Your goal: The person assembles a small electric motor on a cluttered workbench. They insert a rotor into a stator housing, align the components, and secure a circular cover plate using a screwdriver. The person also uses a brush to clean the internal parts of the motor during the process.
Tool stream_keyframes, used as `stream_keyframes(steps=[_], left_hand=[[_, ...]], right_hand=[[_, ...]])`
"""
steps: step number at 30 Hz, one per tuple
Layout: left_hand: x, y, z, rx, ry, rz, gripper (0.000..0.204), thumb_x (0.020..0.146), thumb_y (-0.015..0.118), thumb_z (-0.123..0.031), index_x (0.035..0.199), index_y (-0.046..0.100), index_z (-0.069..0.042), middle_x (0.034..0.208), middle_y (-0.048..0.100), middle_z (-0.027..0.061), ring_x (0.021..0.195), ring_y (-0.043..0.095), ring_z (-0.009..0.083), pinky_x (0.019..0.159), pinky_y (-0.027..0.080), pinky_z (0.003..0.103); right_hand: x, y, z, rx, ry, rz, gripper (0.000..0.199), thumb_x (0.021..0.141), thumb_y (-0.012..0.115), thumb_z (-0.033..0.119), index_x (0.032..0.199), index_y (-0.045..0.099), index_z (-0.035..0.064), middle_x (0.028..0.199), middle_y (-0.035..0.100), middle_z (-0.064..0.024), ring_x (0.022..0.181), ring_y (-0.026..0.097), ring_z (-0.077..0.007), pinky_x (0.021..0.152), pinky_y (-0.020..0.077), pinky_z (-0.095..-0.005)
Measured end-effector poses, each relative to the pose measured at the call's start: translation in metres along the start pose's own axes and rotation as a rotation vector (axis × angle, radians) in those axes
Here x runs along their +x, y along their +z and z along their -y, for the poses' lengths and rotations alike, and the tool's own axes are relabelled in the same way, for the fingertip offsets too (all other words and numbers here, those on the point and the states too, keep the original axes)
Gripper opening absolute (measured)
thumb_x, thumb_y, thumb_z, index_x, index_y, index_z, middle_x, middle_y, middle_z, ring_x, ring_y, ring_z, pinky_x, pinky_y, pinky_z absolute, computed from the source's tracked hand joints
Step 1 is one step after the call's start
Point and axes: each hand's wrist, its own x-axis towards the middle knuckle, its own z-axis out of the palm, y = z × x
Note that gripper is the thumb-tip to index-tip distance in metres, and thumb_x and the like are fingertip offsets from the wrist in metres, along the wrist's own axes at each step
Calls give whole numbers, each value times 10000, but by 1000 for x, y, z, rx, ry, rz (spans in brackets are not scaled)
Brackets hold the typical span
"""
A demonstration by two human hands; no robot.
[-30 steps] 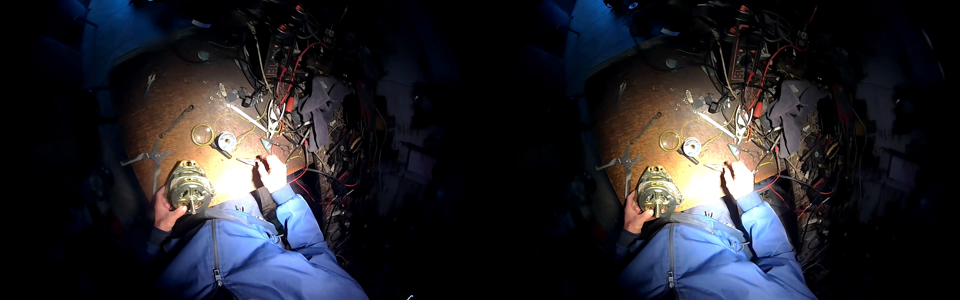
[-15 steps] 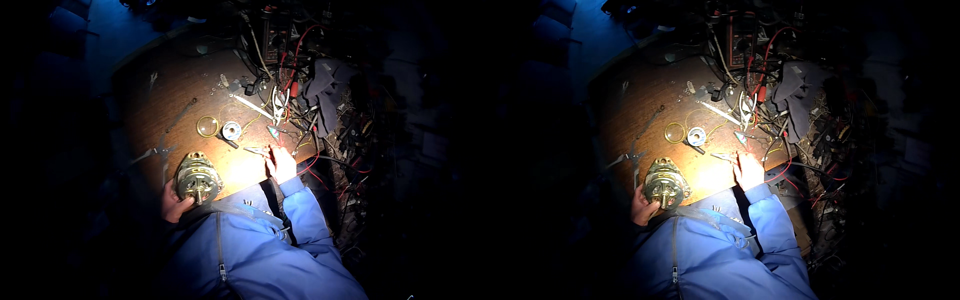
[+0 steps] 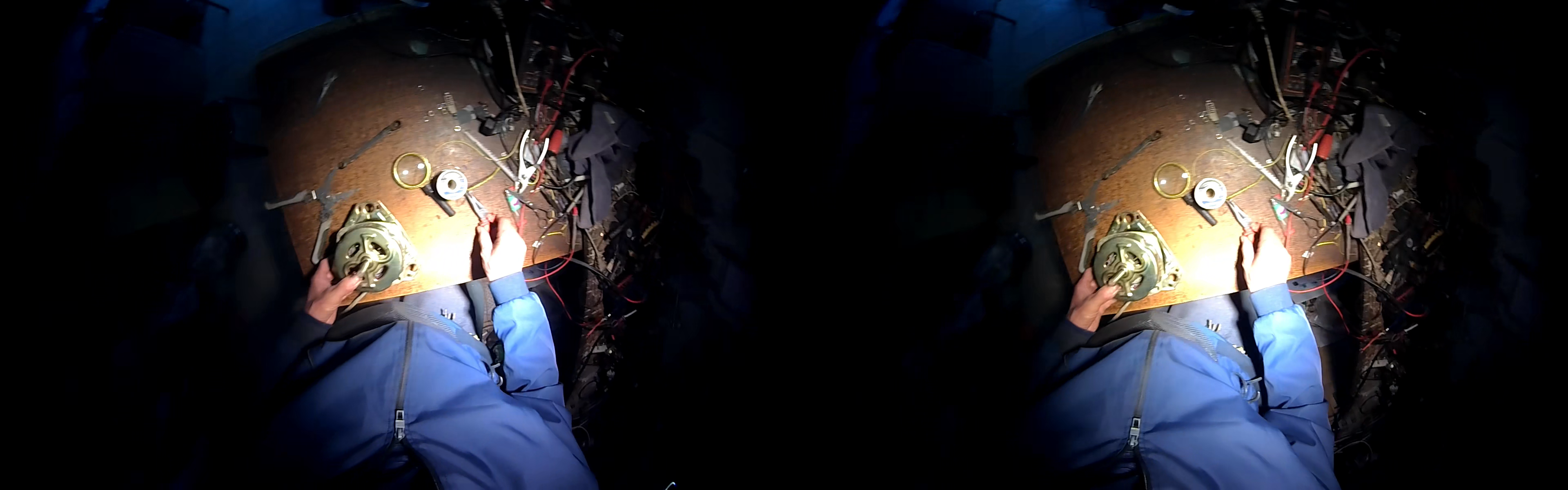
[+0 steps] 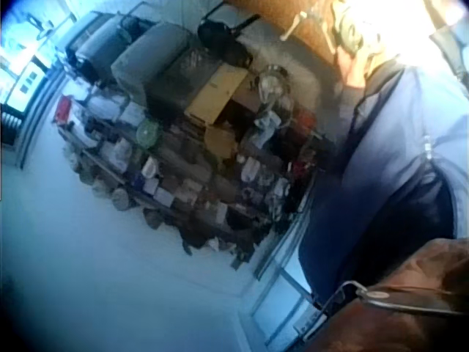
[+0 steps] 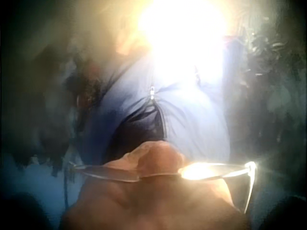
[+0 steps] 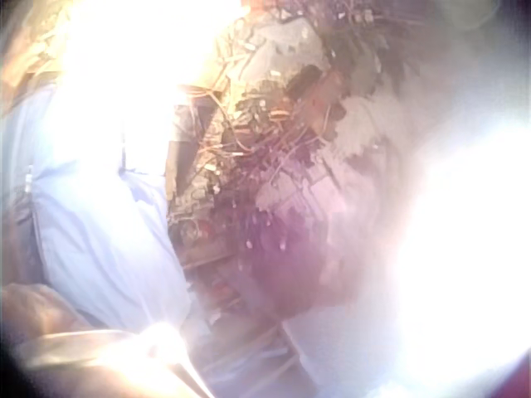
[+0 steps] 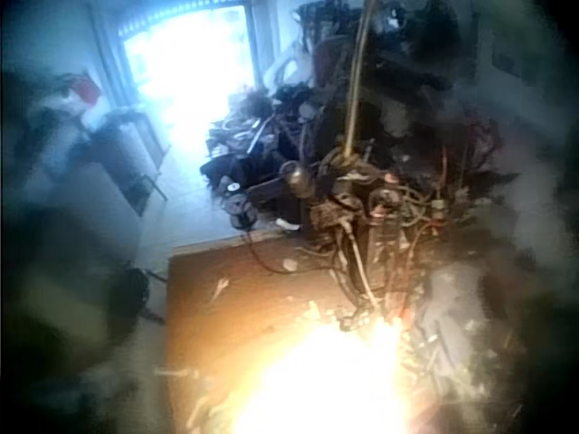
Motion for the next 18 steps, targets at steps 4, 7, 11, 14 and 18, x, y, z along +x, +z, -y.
stream_keyframes(steps=[4,7,11,14,18], left_hand=[[-5,-7,7,13,-11,-34,667,928,763,-82,1485,415,29,1405,601,138,1297,591,211,1148,449,382],[-3,-11,14,80,14,-42,770,896,818,-121,1508,377,34,1421,587,157,1307,586,229,1159,445,388],[-3,-8,12,64,6,-40,790,892,835,-145,1509,377,37,1431,577,157,1320,576,230,1159,447,394],[-2,-7,11,45,22,-8,790,896,838,-156,1509,378,35,1433,573,156,1320,574,229,1162,444,395],[-7,-6,4,103,29,36,822,918,831,-196,1531,337,39,1449,562,158,1352,547,231,1180,424,402]], right_hand=[[-11,-7,17,-29,-26,17,264,945,762,256,1064,683,34,887,677,-165,779,688,-356,726,567,-449],[-18,-14,36,121,-20,121,251,921,786,245,1004,688,29,838,658,-146,705,661,-303,676,553,-400],[-38,7,47,449,150,392,313,926,806,143,1170,706,-26,940,713,-45,851,686,-120,775,583,-283],[-45,22,57,667,213,609,478,944,781,101,1349,601,-76,1126,673,-96,946,695,-150,840,592,-297],[-51,28,71,810,364,753,664,893,850,285,1373,597,-99,1037,691,-65,848,624,-129,833,559,-284]])
